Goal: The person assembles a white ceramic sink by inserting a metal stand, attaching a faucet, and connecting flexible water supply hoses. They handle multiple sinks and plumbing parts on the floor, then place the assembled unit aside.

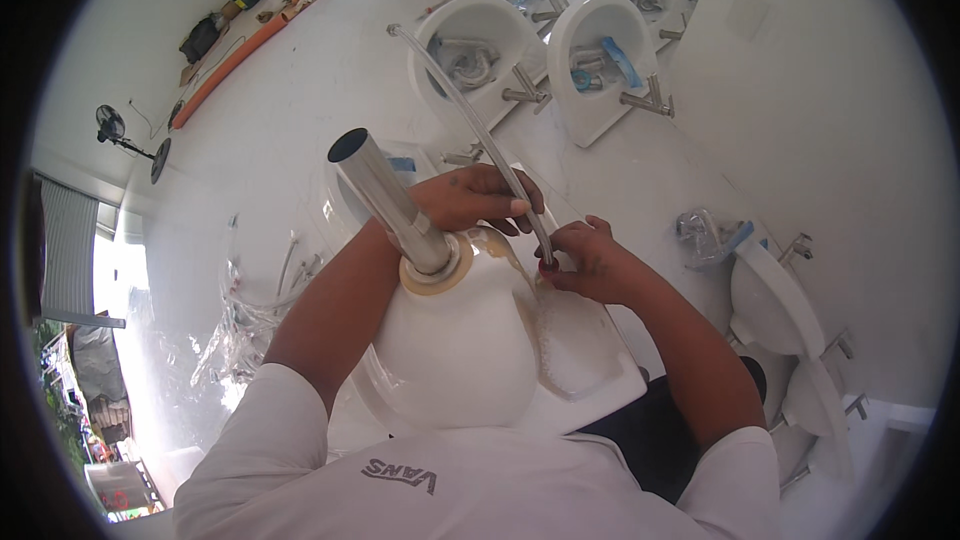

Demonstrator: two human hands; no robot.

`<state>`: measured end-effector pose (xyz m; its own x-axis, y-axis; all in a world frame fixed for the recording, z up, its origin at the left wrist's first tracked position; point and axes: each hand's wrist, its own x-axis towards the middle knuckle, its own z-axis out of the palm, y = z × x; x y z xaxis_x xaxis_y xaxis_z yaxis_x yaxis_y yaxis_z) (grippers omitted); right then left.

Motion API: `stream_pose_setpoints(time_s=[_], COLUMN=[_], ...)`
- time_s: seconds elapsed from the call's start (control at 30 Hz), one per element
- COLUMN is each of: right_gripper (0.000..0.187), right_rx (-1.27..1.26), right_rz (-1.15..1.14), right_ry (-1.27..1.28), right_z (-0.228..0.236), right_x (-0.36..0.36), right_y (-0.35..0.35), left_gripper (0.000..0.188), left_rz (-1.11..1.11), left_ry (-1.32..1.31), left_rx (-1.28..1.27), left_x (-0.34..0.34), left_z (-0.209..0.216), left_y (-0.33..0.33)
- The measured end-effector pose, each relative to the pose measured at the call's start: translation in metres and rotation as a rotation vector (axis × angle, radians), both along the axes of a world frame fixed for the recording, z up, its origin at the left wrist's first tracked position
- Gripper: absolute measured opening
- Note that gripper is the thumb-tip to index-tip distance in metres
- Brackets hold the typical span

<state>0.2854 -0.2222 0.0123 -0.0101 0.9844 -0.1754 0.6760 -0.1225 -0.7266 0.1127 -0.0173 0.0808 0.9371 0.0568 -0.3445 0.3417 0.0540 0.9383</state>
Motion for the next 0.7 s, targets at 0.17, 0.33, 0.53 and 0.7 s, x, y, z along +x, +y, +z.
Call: stream_pose_setpoints(time_s=[0.17, 0.33, 0.53, 0.7], right_gripper=[0.039, 0.041, 0.036, 0.031], right_rx=[0.04, -0.042, -0.151, -0.209], right_rz=[-0.114, -0.021, 0.162, 0.226], right_ry=[0.069, -0.036, -0.125, -0.186], right_z=[-0.009, -0.003, 0.016, 0.021], right_x=[-0.01, -0.004, 0.011, 0.012], right_y=[-0.011, -0.013, 0.011, 0.027], left_gripper=[0.034, 0.034, 0.032, 0.032], left_rz=[0.013, -0.005, -0.031, -0.021], left_ry=[0.009, -0.008, -0.038, -0.062], left_rx=[0.081, 0.048, 0.005, 0.002], left_x=[-0.002, -0.003, -0.003, -0.003], left_z=[0.004, 0.006, 0.002, -0.004], left_y=[-0.002, -0.003, -0.001, 0.001])
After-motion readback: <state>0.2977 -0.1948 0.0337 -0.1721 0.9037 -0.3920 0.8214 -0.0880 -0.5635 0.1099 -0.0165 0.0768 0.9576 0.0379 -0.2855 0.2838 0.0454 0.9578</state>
